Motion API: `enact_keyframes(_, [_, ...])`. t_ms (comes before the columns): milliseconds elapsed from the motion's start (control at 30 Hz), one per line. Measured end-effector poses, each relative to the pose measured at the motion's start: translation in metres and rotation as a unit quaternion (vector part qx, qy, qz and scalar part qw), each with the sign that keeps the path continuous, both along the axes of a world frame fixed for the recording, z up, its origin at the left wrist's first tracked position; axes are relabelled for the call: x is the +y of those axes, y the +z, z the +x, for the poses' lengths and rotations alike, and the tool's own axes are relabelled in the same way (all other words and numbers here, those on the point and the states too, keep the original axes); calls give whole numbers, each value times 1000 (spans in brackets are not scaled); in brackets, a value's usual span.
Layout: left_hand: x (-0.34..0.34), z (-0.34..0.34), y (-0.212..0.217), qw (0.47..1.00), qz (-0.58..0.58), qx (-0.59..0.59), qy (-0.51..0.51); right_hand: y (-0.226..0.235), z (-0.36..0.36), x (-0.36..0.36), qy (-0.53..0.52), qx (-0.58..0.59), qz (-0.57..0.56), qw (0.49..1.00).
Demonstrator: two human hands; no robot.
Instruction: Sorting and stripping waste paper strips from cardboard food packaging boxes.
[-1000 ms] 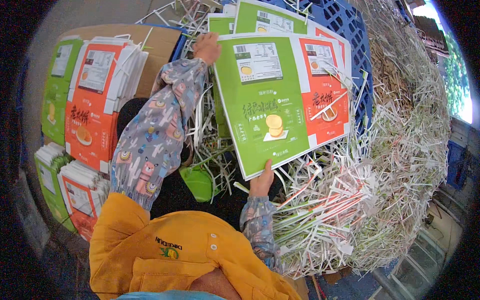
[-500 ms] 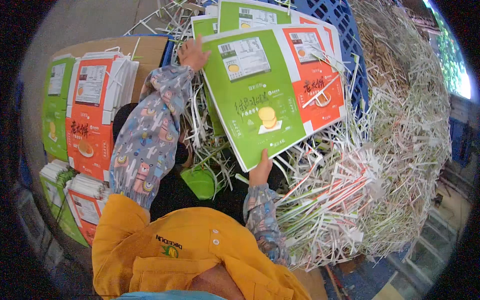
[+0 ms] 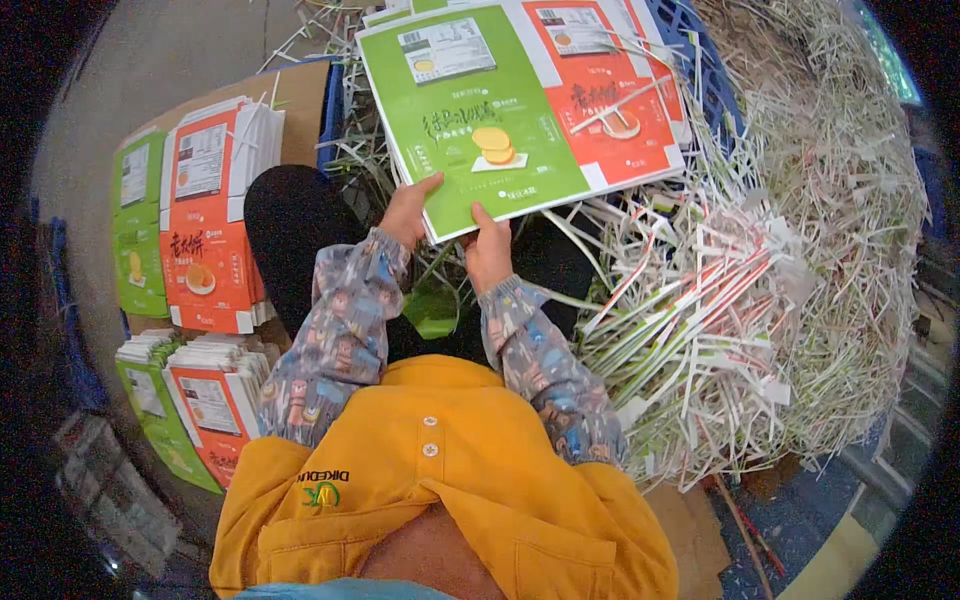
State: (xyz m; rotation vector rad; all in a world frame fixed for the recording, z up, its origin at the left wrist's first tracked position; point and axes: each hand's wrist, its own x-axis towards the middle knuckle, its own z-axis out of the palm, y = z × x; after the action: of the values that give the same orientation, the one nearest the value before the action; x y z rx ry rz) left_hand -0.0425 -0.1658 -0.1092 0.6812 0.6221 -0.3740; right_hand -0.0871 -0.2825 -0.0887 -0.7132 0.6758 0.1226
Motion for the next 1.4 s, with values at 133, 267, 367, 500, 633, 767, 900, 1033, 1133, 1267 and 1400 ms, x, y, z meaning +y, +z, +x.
enact_keyframes(133, [-10,-8,11,999,37,-20,9,-18,1,-28,2,-12,-7,1000])
enact_keyframes(267, [-3,-24,21,999,36,-9,-19,-3,5,-57,-53,-41,-10,998])
enact_keyframes(367, [-5,-22,14,997,37,45,-45,-3,1,-62,-21,-47,-39,998])
enact_keyframes(500, [-9,-24,18,999,50,3,-17,2,-2,-75,61,-25,-81,995])
enact_keyframes(633, [-12,-21,25,999,44,19,9,-2,1,-82,73,-21,-46,996])
enact_keyframes(767, [-10,-18,39,999,20,0,33,6,1,-82,54,-111,42,992])
enact_keyframes(900, [-12,-7,50,999,-16,-9,51,15,-4,-80,5,-175,172,969])
enact_keyframes(1033, [-13,-1,70,998,-28,-15,45,32,-12,-80,-17,-168,225,959])
enact_keyframes(1133, [-17,-7,60,997,-11,-34,64,45,-16,-87,5,-79,181,980])
enact_keyframes(1267, [11,12,68,999,-16,-9,37,47,-42,-169,275,-42,-50,959])
enact_keyframes(1400, [-14,-1,75,996,17,-92,3,45,-36,-185,283,-23,-475,833])
